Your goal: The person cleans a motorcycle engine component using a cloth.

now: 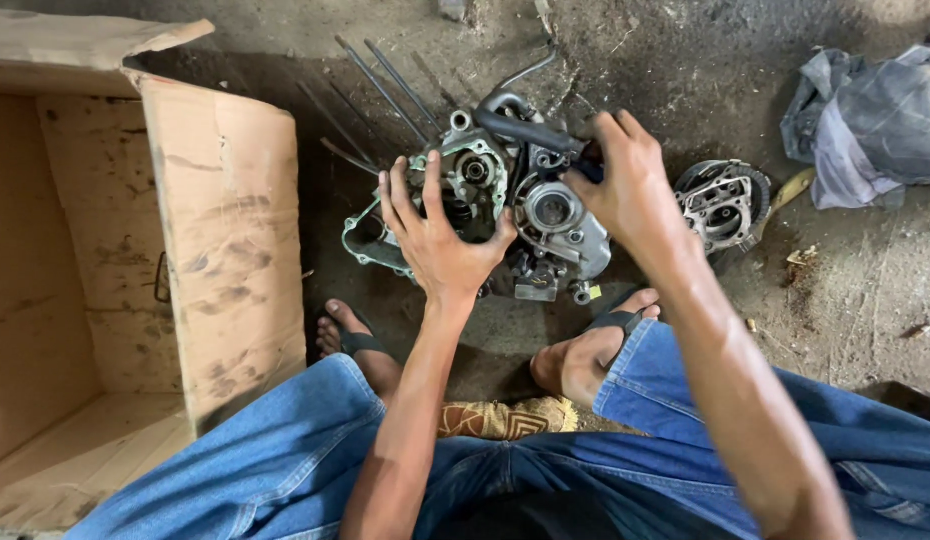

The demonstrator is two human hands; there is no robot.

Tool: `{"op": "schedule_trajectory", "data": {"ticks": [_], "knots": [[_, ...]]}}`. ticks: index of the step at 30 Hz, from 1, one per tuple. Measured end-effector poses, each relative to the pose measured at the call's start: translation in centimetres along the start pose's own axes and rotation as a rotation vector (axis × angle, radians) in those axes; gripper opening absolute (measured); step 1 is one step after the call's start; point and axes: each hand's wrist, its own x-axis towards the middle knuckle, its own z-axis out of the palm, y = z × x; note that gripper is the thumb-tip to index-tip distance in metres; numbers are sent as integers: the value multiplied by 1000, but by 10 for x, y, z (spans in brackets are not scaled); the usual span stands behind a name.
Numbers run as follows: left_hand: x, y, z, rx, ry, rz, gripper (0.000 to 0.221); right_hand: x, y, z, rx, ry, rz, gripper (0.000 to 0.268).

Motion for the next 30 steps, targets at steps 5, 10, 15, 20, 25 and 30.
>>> {"op": "schedule_trajectory", "data": {"ticks": [5,10,15,20,25,30], "knots": [[4,0,1,10,1,19,93,0,4,5,28,-65,-55,45],[0,-1,-4,17,-12,19,92,-8,-4,10,164,19,-31,38],[2,-2,-2,32,3,6,93,-14,-7,24,272,104,34,29],[-1,-1,-3,14,3,38,93,-13,8,47,345,355,314,26],[-1,-3,3,21,36,53,93,-25,27,24,450,483,333,22],[-1,0,2,13,6,44,92,-25,-4,10,361,510,1,21]]}}
